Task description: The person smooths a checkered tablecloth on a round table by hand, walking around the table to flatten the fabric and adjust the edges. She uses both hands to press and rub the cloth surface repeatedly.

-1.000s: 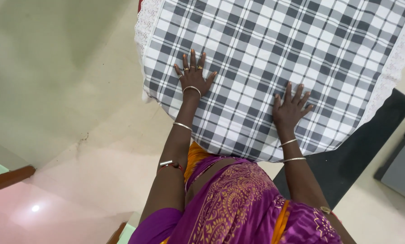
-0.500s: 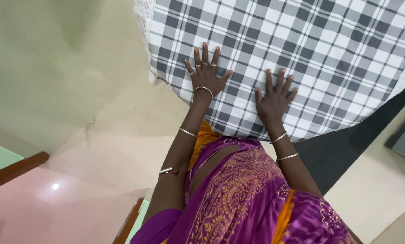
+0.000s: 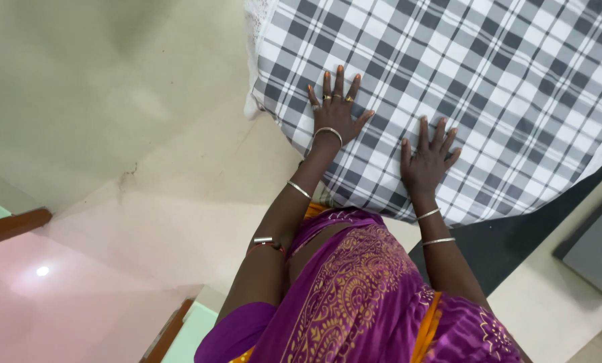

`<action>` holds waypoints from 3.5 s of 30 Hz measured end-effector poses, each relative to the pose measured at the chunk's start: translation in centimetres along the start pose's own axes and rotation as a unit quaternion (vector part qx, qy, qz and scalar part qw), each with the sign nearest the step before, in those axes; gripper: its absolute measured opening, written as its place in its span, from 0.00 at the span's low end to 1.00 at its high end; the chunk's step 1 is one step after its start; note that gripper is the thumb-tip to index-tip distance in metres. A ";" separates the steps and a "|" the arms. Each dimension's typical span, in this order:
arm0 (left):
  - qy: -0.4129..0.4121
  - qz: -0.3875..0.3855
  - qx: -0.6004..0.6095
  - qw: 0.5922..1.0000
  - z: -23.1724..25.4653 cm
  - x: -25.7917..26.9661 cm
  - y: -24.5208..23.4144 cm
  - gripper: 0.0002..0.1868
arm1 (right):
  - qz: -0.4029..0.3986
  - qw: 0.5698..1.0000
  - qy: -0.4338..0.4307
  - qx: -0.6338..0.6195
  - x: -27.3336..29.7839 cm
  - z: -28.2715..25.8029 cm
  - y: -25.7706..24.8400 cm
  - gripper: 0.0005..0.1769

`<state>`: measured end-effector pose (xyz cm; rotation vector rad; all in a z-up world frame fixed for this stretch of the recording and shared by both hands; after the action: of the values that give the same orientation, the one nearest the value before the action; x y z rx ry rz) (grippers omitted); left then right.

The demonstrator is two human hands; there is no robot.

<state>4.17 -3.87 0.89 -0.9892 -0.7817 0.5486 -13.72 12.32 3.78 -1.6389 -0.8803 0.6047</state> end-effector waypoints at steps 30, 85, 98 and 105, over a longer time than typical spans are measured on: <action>-0.127 0.073 0.065 0.987 -9.7 10.2 0.4 0.46 | -0.027 0.999 0.035 -0.027 0.7 -5.4 4.4 0.40; 0.307 -0.115 -0.099 0.940 -22.7 -16.2 -12.2 0.47 | -0.018 0.999 -0.033 -0.004 -4.7 -28.9 8.5 0.32; 0.382 -0.092 -0.115 0.913 -20.9 -18.0 -16.6 0.31 | 0.002 0.998 0.064 0.014 -6.2 -29.1 8.1 0.31; 0.407 -0.131 -0.095 0.899 -20.8 -20.9 -16.3 0.24 | 0.160 0.979 0.083 -0.101 -18.2 -36.9 6.0 0.28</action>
<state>8.81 -37.24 1.86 -1.1445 -0.1992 -0.1988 5.49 -24.56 5.89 -2.0050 -0.5735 0.6013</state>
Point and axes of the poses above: each hand's wrist, its own x-axis away from the middle knuckle, its own y-axis out of the palm, z = x × y, the point moved 10 cm from there along -x, towards the middle knuckle, and after that the axes turned 10 degrees about y, right-handed, at the moved point
